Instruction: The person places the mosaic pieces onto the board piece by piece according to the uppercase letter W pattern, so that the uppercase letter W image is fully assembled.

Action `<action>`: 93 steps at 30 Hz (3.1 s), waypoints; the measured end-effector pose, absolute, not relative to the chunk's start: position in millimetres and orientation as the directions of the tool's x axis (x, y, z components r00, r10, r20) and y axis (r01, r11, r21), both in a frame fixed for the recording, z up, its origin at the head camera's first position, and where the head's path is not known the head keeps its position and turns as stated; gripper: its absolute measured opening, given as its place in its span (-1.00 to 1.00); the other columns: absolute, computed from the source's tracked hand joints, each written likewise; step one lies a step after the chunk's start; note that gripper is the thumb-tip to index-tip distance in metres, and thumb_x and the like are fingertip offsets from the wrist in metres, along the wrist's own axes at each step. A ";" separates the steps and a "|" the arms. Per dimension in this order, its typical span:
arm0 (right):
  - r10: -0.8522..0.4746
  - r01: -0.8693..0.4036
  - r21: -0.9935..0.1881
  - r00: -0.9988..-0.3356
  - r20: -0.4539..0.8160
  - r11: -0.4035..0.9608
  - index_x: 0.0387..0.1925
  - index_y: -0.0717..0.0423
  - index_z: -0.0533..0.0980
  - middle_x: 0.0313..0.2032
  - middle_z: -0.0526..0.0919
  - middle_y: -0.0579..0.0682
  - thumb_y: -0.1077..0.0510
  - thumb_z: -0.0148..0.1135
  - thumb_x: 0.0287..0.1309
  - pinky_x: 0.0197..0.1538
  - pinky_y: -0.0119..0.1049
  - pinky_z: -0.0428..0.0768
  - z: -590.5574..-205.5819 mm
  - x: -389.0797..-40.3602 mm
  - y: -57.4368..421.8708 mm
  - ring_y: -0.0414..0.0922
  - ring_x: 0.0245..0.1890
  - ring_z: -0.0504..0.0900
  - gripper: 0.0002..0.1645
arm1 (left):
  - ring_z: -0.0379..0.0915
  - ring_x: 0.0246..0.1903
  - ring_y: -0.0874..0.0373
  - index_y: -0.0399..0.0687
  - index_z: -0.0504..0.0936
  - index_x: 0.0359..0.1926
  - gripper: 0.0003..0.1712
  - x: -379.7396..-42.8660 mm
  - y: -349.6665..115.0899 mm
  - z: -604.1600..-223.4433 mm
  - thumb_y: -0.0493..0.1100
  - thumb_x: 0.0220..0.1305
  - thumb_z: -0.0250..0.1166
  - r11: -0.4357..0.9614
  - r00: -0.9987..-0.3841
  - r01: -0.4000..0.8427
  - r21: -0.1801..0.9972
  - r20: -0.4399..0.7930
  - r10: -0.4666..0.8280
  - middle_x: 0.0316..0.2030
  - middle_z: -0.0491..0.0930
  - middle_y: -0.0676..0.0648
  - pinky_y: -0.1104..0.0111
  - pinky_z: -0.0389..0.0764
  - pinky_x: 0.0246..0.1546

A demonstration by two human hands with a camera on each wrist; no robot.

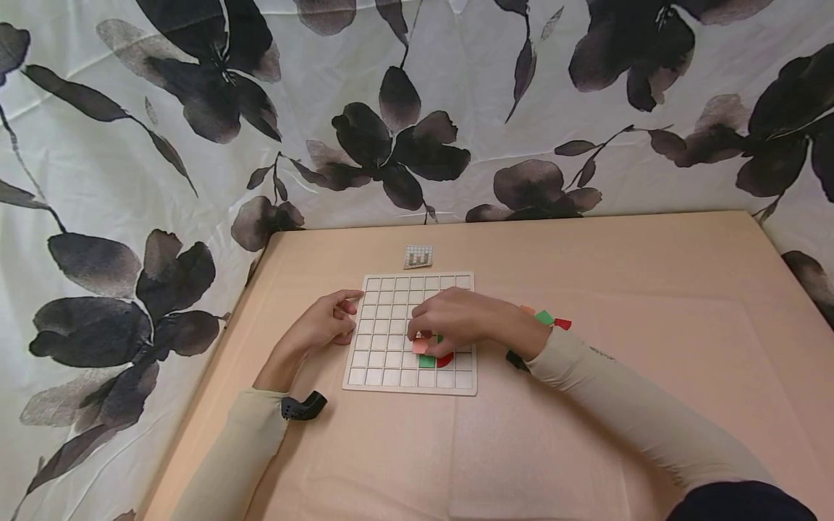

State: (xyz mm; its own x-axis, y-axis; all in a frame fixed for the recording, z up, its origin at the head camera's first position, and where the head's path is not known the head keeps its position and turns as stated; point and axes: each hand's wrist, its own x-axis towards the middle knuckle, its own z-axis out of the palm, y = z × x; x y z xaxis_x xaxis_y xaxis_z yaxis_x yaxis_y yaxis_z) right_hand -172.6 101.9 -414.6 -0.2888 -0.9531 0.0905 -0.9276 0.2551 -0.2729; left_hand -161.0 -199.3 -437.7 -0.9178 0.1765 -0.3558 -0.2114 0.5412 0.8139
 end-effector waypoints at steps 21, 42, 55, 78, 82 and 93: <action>-0.964 -0.951 -0.219 -0.246 0.104 0.219 -0.18 -0.17 0.68 -0.34 0.61 -0.25 -0.04 0.32 0.26 -0.38 -0.42 0.44 -423.2 -166.3 81.7 -0.32 -0.43 0.45 -0.86 | 0.39 -0.35 0.11 -0.04 0.37 0.45 -0.22 -162.6 -199.5 -437.1 -0.57 0.23 0.13 0.526 -0.914 -0.229 0.819 -0.367 0.174 -0.06 0.36 -0.16 0.31 0.64 -0.45; -0.967 -0.962 -0.151 -0.240 0.084 0.226 -0.26 -0.15 0.66 -0.37 0.46 -0.28 -0.01 0.35 0.14 -0.42 -0.42 0.44 -429.4 -165.1 74.7 -0.35 -0.48 0.39 -0.87 | 0.40 -0.36 0.11 -0.05 0.37 0.45 -0.23 -162.6 -200.1 -438.1 -0.56 0.23 0.13 0.525 -0.916 -0.217 0.823 -0.357 0.181 -0.06 0.37 -0.16 0.31 0.64 -0.45; -0.938 -0.904 -0.288 -0.344 0.048 0.317 -0.12 -0.14 0.67 -0.21 0.59 -0.22 -0.02 0.33 0.25 -0.25 -0.35 0.53 -427.1 -169.1 100.7 -0.33 -0.36 0.48 -0.81 | 0.41 -0.36 0.10 -0.04 0.36 0.45 -0.23 -161.2 -199.9 -437.7 -0.56 0.23 0.13 0.531 -0.915 -0.216 0.819 -0.360 0.182 -0.07 0.36 -0.17 0.33 0.61 -0.45; -0.804 -0.731 -0.387 -0.592 -0.051 0.562 -0.04 -0.15 0.70 -0.13 0.63 -0.29 0.08 0.40 0.13 -0.05 -0.22 0.57 -419.5 -176.4 172.4 -0.26 -0.15 0.54 -0.68 | 0.37 -0.41 0.13 -0.03 0.37 0.44 -0.20 -161.9 -199.6 -439.0 -0.57 0.19 0.12 0.525 -0.914 -0.218 0.823 -0.360 0.185 -0.07 0.35 -0.16 0.33 0.61 -0.47; -0.785 -0.706 -0.396 -0.617 -0.065 0.587 -0.02 -0.15 0.70 -0.10 0.64 -0.27 0.09 0.41 0.14 -0.02 -0.18 0.57 -419.3 -179.1 183.5 -0.23 -0.12 0.54 -0.67 | 0.37 -0.42 0.14 -0.04 0.37 0.44 -0.20 -162.4 -199.1 -439.3 -0.57 0.19 0.13 0.524 -0.916 -0.215 0.824 -0.357 0.185 -0.08 0.35 -0.16 0.34 0.60 -0.48; -0.767 -0.690 -0.381 -0.636 -0.085 0.615 -0.04 -0.15 0.70 -0.14 0.62 -0.30 0.09 0.48 0.11 -0.05 -0.18 0.60 -420.4 -183.5 212.4 -0.24 -0.16 0.53 -0.67 | 0.37 -0.42 0.12 -0.02 0.37 0.44 -0.19 -162.7 -197.8 -438.9 -0.57 0.18 0.13 0.534 -0.916 -0.215 0.817 -0.359 0.179 -0.08 0.36 -0.17 0.33 0.60 -0.47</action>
